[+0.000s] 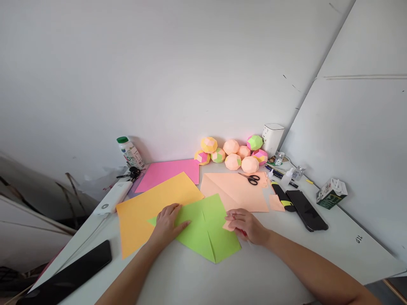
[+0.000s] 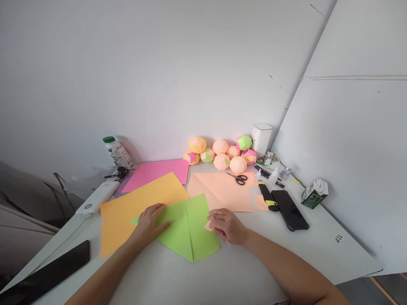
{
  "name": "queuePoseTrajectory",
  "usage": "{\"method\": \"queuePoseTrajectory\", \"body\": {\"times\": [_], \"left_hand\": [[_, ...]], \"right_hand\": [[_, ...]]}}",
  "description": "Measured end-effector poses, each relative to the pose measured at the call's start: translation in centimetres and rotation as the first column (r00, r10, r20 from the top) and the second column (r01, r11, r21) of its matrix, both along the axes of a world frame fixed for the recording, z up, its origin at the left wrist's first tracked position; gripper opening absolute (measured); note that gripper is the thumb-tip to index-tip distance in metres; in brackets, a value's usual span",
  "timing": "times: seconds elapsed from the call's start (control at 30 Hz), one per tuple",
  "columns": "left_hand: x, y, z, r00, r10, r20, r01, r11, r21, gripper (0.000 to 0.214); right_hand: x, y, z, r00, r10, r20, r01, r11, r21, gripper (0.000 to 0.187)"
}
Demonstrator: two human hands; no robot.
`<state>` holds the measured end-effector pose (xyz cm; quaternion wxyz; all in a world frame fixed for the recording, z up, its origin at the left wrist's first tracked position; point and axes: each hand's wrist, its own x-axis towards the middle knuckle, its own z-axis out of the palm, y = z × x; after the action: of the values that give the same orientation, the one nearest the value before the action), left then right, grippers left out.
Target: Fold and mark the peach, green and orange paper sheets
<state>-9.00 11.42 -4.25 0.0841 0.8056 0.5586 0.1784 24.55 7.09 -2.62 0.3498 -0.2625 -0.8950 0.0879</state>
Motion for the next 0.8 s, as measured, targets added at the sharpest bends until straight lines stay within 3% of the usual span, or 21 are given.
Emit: {"method": "queuePoseTrajectory", "body": {"times": [0.1,0.23,0.53,0.8], "left_hand": [[-0.1,0.3,-0.4,0.996,0.083,-0.019,-0.083,0.996,0.008,0.058],[0.4,0.0,-0.4,0.987,0.153,-0.046,-0.152,0.988,0.021,0.061],[0.8,-0.2,0.0,0.967,0.238,-0.091,-0.236,0.971,0.036,0.055],[0.4,0.0,0.2,0.968,0.233,-0.096,-0.233,0.972,0.003,0.064]], "right_hand": [[-0.5,-0.2,-0.3,0.994,0.061,0.09,-0.056,0.997,-0.057,0.012],[-0.5,0.0,-0.7,0.996,0.062,0.067,-0.051,0.987,-0.154,0.012],[-0.5,-0.2,-0.5,0.997,0.04,0.071,-0.028,0.984,-0.174,0.016],[-0.5,-0.2,-0.6,0.997,0.023,0.078,-0.009,0.984,-0.179,0.017]]}}
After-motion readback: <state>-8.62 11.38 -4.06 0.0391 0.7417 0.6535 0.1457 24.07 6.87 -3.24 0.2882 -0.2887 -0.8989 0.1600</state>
